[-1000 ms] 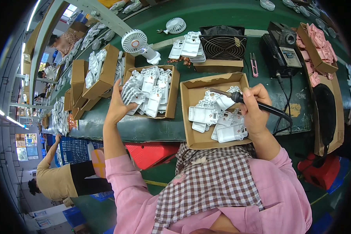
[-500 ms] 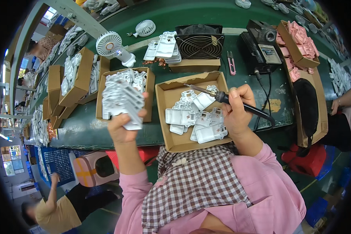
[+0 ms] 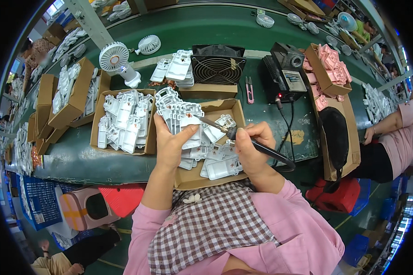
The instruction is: The person solders components in plastic casings using a soldering iron, places the soldering iron on its stand, and pushes a box across the table.
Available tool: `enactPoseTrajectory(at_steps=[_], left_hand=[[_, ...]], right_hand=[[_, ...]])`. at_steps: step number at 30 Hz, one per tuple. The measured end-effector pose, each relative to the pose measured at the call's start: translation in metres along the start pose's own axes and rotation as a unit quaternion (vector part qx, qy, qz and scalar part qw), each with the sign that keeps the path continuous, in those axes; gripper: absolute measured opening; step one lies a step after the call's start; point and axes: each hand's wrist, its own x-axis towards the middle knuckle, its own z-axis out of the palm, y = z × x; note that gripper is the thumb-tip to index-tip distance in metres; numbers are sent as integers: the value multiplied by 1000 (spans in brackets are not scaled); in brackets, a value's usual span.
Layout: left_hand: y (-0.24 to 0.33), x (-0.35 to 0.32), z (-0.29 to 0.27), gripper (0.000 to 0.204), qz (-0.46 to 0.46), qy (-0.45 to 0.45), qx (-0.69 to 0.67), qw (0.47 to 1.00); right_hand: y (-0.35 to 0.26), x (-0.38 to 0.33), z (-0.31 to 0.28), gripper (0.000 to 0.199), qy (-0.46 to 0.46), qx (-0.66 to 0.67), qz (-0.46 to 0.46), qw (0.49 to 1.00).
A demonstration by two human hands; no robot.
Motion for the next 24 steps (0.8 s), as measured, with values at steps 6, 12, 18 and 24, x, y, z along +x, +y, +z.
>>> enactPoseTrajectory(at_steps=[6,12,18,24], left_hand=[[-1,1,-2,62,-2,6,8,1000],[-3,1,-4,64,1,9,8,1000],[-3,2,-4,64,-3,7,2,1000],[-5,2,-6,64,15,5,6,1000]], right_hand=[[-4,5,7,18,0,-33,44,998],[-3,6,6,18,-6,-51,47,998],[-3,7,8,18,-12,-53,40,998],[-3,7,8,17,-20,-57,44,997]])
